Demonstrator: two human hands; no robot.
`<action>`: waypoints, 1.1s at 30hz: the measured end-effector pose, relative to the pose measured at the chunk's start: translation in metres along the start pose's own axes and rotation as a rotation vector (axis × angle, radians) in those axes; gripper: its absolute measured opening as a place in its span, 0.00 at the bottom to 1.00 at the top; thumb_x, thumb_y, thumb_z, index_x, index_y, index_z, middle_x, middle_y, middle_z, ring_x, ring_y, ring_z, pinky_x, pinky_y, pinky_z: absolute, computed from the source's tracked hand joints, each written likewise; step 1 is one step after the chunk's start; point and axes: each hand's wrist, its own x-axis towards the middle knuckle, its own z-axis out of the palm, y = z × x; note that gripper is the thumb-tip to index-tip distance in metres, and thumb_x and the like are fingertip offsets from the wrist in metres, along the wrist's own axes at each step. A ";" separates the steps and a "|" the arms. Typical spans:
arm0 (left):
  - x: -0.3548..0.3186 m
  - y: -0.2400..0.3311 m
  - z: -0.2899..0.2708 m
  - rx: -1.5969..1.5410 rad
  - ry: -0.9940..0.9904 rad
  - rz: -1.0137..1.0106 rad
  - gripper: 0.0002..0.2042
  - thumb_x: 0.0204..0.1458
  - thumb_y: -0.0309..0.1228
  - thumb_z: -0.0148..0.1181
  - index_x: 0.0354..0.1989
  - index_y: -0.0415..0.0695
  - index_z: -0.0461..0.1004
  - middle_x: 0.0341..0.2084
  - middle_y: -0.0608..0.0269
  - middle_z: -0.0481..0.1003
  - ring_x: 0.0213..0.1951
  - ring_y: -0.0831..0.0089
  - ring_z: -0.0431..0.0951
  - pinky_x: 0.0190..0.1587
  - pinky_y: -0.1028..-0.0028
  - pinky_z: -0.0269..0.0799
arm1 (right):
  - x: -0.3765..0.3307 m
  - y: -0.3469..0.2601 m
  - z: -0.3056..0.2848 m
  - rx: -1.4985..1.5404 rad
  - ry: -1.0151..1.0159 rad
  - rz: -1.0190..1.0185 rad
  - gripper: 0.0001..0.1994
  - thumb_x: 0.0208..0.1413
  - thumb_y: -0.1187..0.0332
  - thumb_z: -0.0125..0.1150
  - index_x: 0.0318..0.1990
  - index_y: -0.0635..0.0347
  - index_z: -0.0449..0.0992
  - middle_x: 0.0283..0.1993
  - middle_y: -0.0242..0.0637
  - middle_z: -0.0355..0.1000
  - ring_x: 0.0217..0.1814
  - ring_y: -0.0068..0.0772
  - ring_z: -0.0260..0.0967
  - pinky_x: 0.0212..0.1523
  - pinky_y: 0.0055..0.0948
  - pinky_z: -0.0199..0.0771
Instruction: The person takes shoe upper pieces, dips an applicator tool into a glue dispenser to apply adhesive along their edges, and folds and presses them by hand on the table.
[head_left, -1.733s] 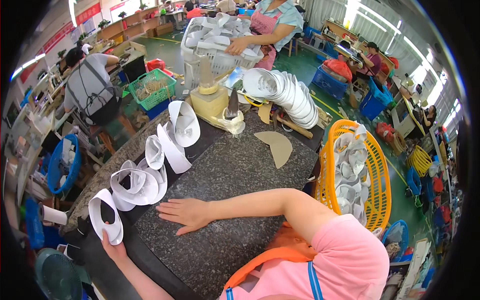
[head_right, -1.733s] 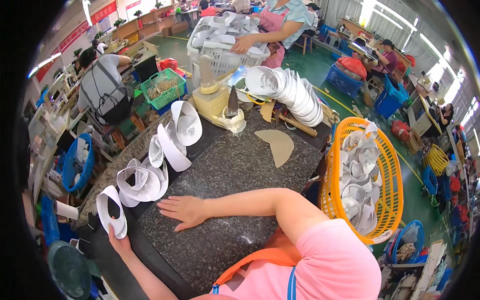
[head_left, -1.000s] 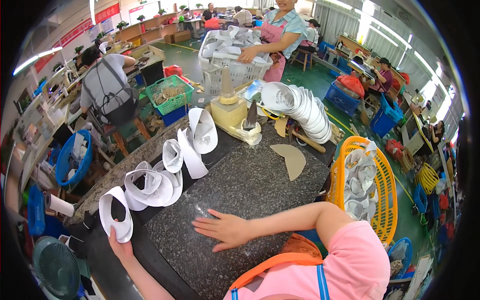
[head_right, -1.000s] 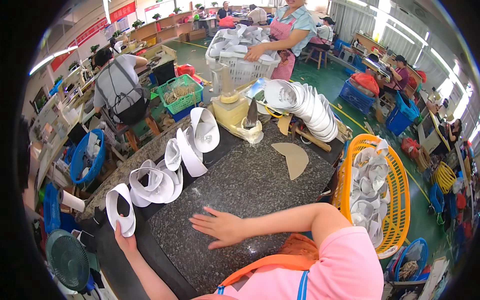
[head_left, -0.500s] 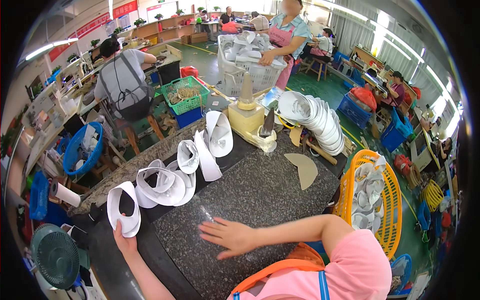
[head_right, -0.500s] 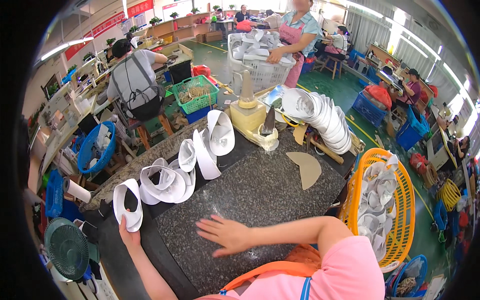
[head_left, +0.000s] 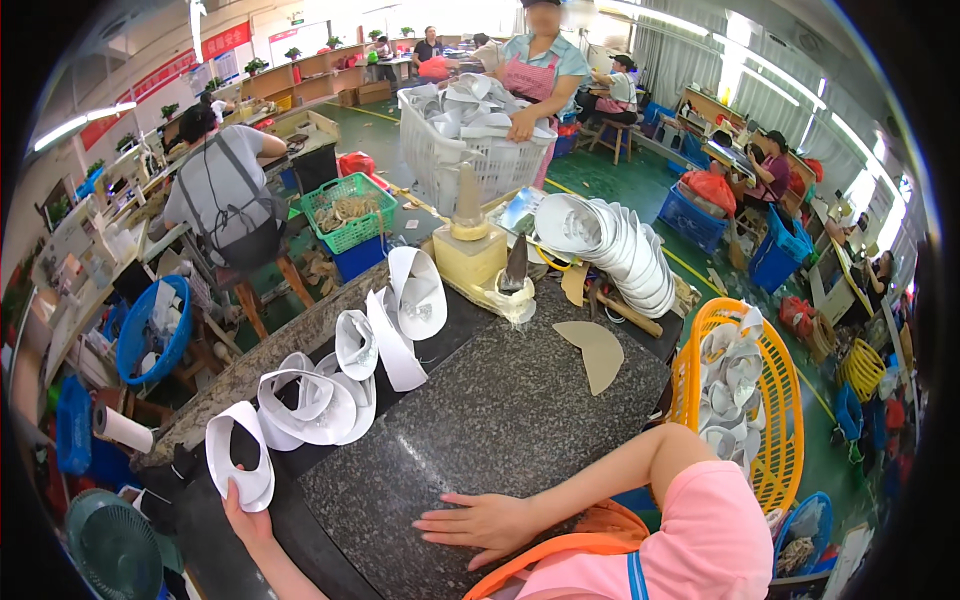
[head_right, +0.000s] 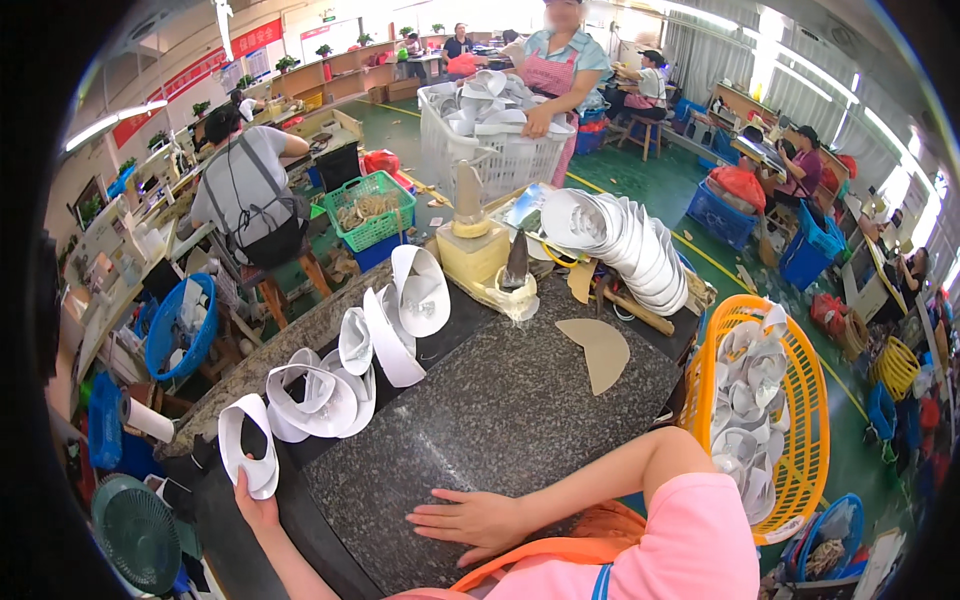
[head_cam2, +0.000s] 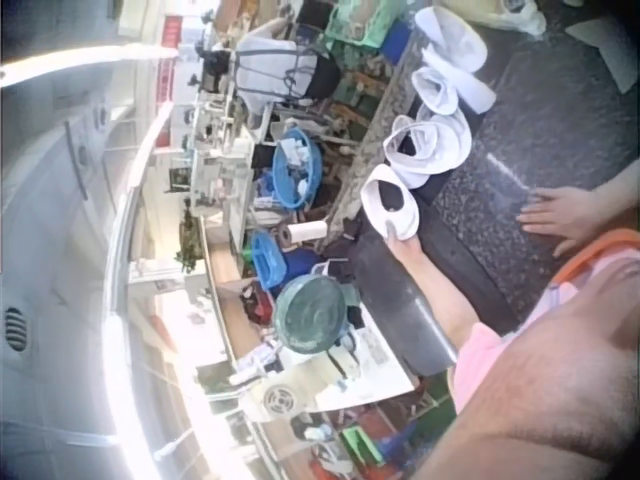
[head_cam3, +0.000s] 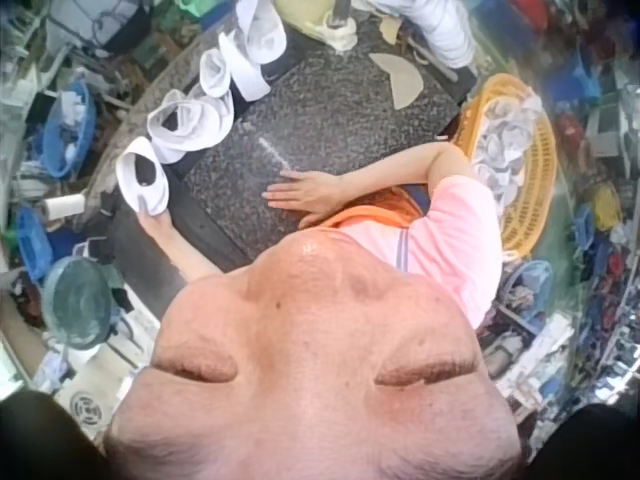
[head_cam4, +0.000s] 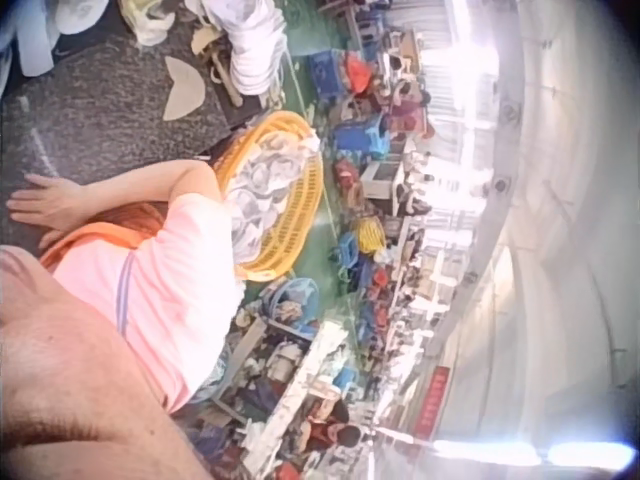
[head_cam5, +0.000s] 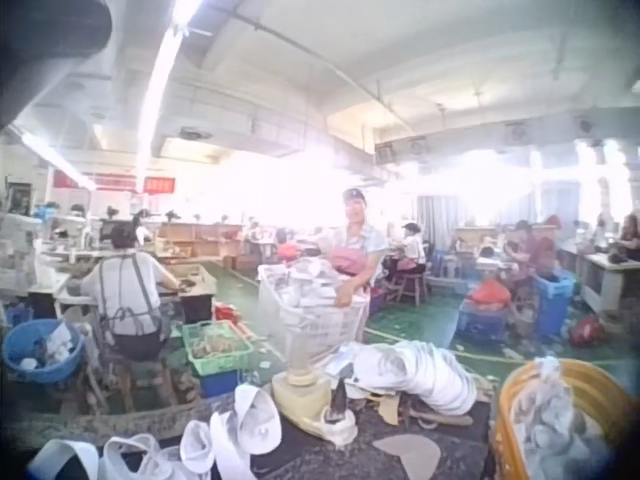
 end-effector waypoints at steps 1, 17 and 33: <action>0.000 0.000 0.001 0.004 0.016 0.005 0.19 0.55 0.29 0.52 0.55 0.38 0.61 0.46 0.53 0.71 0.49 0.64 0.71 0.54 0.63 0.67 | 0.010 0.008 0.001 -0.003 0.007 0.004 0.35 0.56 0.50 0.44 0.65 0.66 0.48 0.70 0.49 0.42 0.73 0.42 0.37 0.69 0.48 0.26; 0.001 0.006 -0.003 0.019 0.019 -0.012 0.20 0.56 0.31 0.52 0.55 0.37 0.61 0.45 0.53 0.72 0.48 0.64 0.72 0.53 0.63 0.68 | 0.094 0.068 -0.013 -0.131 0.181 0.103 0.39 0.55 0.45 0.44 0.63 0.71 0.49 0.68 0.55 0.42 0.72 0.49 0.38 0.68 0.48 0.32; 0.004 -0.003 -0.013 0.031 -0.018 -0.011 0.22 0.56 0.32 0.51 0.58 0.37 0.59 0.49 0.53 0.70 0.51 0.64 0.70 0.55 0.65 0.65 | -0.049 -0.013 0.018 -0.259 0.079 0.086 0.33 0.59 0.49 0.34 0.65 0.63 0.47 0.71 0.44 0.40 0.73 0.39 0.35 0.68 0.49 0.31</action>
